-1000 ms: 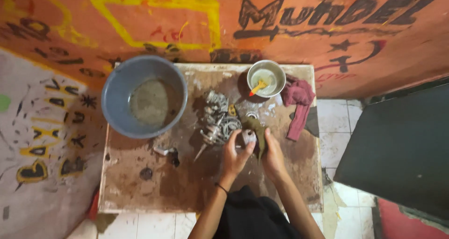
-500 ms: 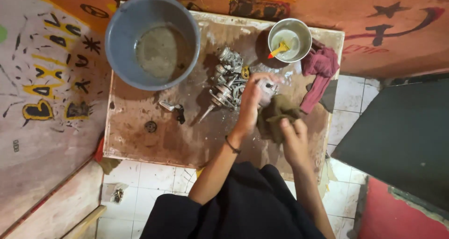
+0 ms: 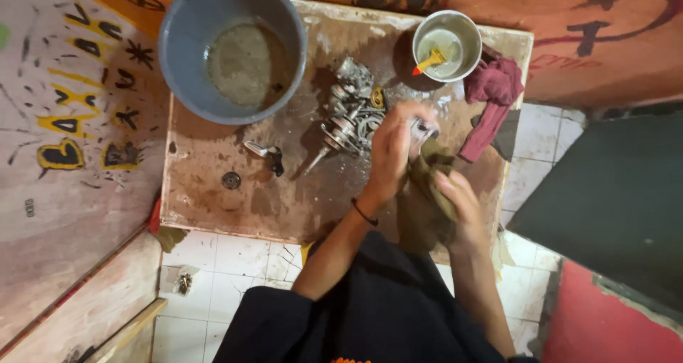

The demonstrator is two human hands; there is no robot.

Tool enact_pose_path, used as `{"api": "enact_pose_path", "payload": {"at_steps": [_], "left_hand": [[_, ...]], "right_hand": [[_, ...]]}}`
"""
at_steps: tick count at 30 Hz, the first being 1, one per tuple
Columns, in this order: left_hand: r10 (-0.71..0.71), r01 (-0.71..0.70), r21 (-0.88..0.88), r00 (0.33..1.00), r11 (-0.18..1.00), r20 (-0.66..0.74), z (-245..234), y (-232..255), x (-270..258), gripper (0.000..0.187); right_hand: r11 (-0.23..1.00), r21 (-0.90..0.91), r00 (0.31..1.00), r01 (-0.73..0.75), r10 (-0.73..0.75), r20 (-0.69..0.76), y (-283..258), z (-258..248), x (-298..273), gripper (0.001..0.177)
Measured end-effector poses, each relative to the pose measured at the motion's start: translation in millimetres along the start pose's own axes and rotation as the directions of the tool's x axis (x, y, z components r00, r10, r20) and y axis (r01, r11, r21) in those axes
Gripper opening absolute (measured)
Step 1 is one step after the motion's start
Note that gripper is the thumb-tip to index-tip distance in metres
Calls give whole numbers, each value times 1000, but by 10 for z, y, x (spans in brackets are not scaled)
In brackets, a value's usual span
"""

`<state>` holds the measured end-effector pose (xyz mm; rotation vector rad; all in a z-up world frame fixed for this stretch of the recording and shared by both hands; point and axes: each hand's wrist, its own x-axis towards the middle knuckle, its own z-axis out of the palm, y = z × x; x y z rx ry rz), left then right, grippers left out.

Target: The person cleans various disassembled mechanical parts, including a cylindrical component and a bearing, using a green cloth. They wipe the parts thoroughly on a workbench that also holds a bowl of liquid and other engine components.

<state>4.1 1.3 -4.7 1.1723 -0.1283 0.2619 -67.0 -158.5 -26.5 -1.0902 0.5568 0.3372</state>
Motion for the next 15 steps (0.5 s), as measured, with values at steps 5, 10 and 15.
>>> {"api": "enact_pose_path", "payload": {"at_steps": [5, 10, 15], "left_hand": [[204, -205, 41, 979, 978, 18, -36, 7, -44, 41], [-286, 195, -727, 958, 658, -2, -54, -20, 113, 40], [-351, 231, -718, 936, 656, -19, 133, 241, 62, 43]], "right_hand": [[942, -315, 980, 113, -53, 192, -157, 103, -275, 23], [740, -409, 819, 534, -331, 470, 6, -226, -203, 14], [408, -799, 858, 441, -452, 243, -527, 507, -488, 9]]}}
